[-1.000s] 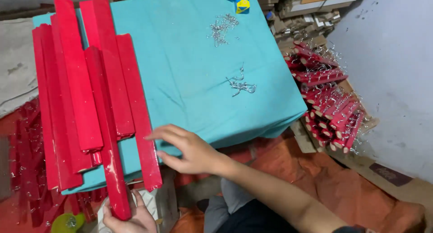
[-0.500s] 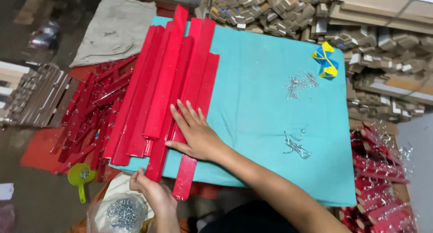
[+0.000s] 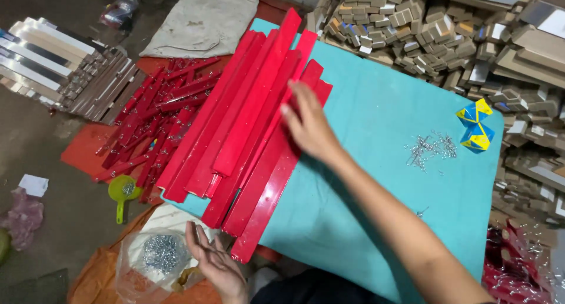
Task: Attaching metal hooks to red bars and organizing them on a work surface
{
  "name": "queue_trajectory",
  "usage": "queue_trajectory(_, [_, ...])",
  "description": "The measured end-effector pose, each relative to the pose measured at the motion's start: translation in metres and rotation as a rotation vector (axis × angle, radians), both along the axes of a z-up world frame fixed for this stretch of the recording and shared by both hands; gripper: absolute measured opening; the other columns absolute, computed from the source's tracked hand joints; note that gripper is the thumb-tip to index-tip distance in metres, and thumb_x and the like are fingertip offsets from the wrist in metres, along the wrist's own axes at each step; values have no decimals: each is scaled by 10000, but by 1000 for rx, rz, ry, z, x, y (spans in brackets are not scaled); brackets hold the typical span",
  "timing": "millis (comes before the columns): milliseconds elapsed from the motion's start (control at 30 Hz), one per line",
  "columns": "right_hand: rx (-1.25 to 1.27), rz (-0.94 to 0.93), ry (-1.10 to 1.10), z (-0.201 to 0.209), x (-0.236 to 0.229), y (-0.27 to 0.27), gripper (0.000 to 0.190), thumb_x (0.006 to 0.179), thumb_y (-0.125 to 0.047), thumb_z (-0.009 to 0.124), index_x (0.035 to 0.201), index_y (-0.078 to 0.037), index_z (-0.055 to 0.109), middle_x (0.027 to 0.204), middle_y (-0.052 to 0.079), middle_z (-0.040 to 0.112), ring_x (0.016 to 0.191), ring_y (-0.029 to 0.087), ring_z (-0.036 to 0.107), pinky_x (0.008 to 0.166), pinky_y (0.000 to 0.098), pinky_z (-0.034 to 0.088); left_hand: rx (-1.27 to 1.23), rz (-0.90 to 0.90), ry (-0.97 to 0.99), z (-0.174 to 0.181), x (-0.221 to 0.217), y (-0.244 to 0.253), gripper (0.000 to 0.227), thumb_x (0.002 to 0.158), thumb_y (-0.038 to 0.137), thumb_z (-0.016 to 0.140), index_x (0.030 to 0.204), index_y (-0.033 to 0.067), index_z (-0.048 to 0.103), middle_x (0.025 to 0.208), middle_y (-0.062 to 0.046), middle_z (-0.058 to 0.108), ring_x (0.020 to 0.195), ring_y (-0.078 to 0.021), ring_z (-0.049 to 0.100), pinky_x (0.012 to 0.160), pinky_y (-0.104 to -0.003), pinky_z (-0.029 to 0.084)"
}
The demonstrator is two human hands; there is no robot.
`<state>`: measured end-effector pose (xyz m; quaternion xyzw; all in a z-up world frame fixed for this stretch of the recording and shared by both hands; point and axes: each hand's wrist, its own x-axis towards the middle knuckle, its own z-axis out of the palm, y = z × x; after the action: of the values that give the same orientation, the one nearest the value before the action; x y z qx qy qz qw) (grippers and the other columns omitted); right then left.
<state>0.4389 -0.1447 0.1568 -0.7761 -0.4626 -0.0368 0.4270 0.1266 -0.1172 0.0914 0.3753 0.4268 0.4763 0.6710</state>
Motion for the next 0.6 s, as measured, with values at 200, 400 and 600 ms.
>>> queue_trajectory(200, [-144, -151, -15, -58, 221, 58, 657, 1089, -462, 452, 1503, 47, 432, 1592, 351, 275, 1501, 439, 289, 1235, 465, 218, 217, 124, 7, 18, 44, -14, 600, 1037, 331, 239, 1562, 44, 288, 1685, -148, 218, 1585, -254, 155, 1280, -397, 163])
queue_trajectory(400, [-325, -16, -38, -64, 239, 80, 644, 1119, -486, 319, 1170, 105, 568, 1273, 340, 529, 1272, 497, 467, 1157, 532, 269, 224, 250, 361, 34, 84, -17, 600, 1024, 336, 324, 1580, 113, 298, 1676, -162, 93, 1574, -274, 78, 1236, -499, 172])
queue_trajectory(600, [-200, -125, -79, -71, 224, 78, 631, 1098, -490, 416, 1457, 27, 465, 1394, 313, 561, 1298, 468, 495, 1113, 519, 322, 241, -161, 609, 50, 73, -15, 754, 1023, 410, 305, 1618, 96, -36, 1727, -132, -45, 1559, -321, -249, 1116, -644, -254])
